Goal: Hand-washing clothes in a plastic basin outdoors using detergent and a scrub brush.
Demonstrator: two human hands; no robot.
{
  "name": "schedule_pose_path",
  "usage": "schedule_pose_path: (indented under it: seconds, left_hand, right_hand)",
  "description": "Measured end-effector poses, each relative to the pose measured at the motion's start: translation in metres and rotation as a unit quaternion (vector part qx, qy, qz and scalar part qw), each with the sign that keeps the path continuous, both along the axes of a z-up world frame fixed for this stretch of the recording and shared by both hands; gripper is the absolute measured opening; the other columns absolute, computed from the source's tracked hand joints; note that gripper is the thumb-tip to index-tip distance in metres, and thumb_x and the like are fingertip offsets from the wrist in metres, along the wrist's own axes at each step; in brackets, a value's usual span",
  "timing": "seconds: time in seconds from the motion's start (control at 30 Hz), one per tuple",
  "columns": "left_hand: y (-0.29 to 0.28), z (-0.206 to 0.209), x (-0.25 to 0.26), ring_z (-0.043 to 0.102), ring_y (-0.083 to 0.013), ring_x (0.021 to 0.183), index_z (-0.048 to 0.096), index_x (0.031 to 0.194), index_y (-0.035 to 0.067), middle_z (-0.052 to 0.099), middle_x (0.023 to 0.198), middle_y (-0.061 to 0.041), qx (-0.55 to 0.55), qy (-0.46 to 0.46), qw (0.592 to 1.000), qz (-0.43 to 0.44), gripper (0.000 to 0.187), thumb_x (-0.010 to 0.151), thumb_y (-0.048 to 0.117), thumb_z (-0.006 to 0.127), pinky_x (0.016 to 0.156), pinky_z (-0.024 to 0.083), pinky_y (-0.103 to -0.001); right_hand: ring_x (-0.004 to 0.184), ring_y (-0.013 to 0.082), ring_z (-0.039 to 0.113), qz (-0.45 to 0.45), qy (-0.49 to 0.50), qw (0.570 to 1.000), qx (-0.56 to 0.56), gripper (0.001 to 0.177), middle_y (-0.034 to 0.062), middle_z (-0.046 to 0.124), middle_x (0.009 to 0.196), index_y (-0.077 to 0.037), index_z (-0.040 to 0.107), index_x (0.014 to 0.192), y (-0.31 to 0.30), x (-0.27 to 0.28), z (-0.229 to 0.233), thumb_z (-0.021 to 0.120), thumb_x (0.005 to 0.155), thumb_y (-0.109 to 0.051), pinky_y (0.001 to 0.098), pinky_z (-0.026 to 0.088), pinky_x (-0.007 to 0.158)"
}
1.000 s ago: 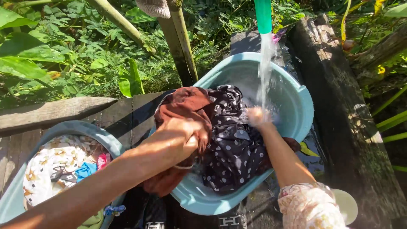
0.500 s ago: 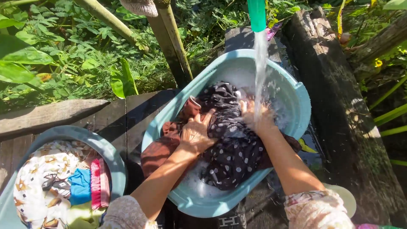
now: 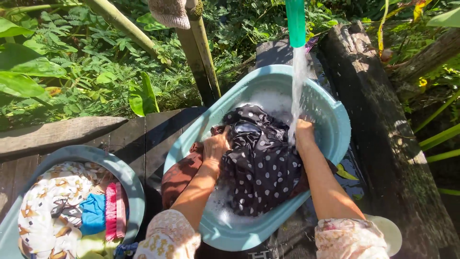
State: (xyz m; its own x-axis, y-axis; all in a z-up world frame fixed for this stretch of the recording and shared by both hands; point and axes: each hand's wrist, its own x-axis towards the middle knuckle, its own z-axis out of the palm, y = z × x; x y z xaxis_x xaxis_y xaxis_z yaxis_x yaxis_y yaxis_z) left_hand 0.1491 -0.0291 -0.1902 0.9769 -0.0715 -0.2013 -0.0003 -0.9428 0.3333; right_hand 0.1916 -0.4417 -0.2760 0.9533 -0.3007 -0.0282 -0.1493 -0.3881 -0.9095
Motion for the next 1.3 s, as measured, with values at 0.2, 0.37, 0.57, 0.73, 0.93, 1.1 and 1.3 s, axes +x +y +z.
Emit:
schedule_pose_path:
  seconds: [0.2, 0.37, 0.57, 0.73, 0.93, 1.1, 1.3]
  left_hand:
    - [-0.030, 0.278, -0.092, 0.025, -0.0551, 0.137, 0.012, 0.164, 0.029, 0.015, 0.151, -0.029, 0.065, 0.161, 0.977, -0.125, 0.101, 0.087, 0.058, 0.071, 0.106, 0.031, -0.071]
    - [0.003, 0.202, -0.135, 0.046, -0.0513, 0.127, 0.021, 0.158, 0.029, 0.013, 0.158, -0.029, 0.084, 0.203, 0.947, -0.235, 0.118, 0.061, 0.035, 0.089, 0.094, 0.056, -0.052]
    - [0.011, 0.062, -0.100, 0.066, -0.0371, 0.083, 0.018, 0.170, 0.015, 0.038, 0.135, -0.037, 0.116, 0.038, 0.945, -0.303, 0.108, 0.079, 0.009, 0.075, 0.072, 0.060, -0.048]
    - [0.010, 0.143, -0.077, 0.066, -0.0394, 0.096, 0.020, 0.170, 0.022, 0.042, 0.140, -0.030, 0.086, 0.147, 0.940, -0.297, 0.097, 0.086, 0.016, 0.068, 0.079, 0.059, -0.048]
    - [0.045, 0.237, -0.134, 0.050, -0.0440, 0.126, 0.026, 0.158, 0.015, 0.042, 0.139, -0.028, 0.229, 0.140, 0.900, -0.343, 0.095, 0.083, 0.043, 0.077, 0.097, 0.045, -0.059]
    - [0.055, 0.196, -0.127, 0.065, -0.0278, 0.115, 0.070, 0.112, 0.014, 0.073, 0.108, -0.009, 0.022, 0.145, 0.942, -0.301, 0.023, 0.091, 0.016, 0.061, 0.095, 0.052, -0.042]
    - [-0.031, 0.261, -0.080, 0.056, -0.0336, 0.119, 0.073, 0.110, 0.016, 0.068, 0.119, -0.014, -0.208, -0.158, 0.934, -0.243, 0.024, 0.096, 0.032, 0.061, 0.105, 0.042, -0.050]
  right_hand:
    - [0.063, 0.0086, 0.059, -0.139, -0.040, 0.963, 0.227, 0.021, 0.0026, 0.071, 0.090, -0.005, 0.071, 0.111, 0.116, -0.045, 0.218, 0.066, 0.091, -0.004, 0.0275, 0.044, 0.051]
    - [0.083, 0.0255, 0.065, 0.002, -0.127, 0.990, -0.062, 0.024, 0.0110, 0.072, 0.093, -0.007, 0.071, 0.113, 0.132, -0.091, 0.270, 0.078, 0.096, -0.022, 0.0422, 0.053, 0.072]
    - [0.110, 0.0482, 0.060, 0.150, -0.035, 0.896, -0.416, 0.055, 0.0316, 0.063, 0.124, -0.005, 0.060, 0.133, 0.111, -0.065, 0.134, 0.062, 0.096, -0.046, 0.0575, 0.049, 0.087]
    - [0.116, 0.0382, 0.064, 0.187, 0.157, 0.890, -0.385, 0.053, 0.0243, 0.066, 0.128, -0.007, 0.060, 0.135, 0.096, -0.014, 0.130, 0.050, 0.104, -0.049, 0.0519, 0.049, 0.100]
    - [0.095, 0.0288, 0.065, 0.093, 0.180, 0.961, -0.188, 0.043, 0.0198, 0.070, 0.105, 0.000, 0.070, 0.119, 0.086, 0.002, 0.096, 0.065, 0.099, -0.038, 0.0431, 0.049, 0.083]
    - [0.081, 0.0225, 0.066, 0.032, 0.176, 0.981, -0.073, 0.037, 0.0169, 0.072, 0.091, 0.004, 0.077, 0.108, 0.055, 0.025, 0.066, 0.075, 0.095, -0.030, 0.0372, 0.050, 0.071]
    - [0.080, 0.0140, 0.062, -0.057, 0.072, 0.985, 0.145, 0.024, 0.0050, 0.074, 0.097, -0.004, 0.079, 0.114, 0.082, -0.059, 0.220, 0.071, 0.092, -0.012, 0.0324, 0.047, 0.072]
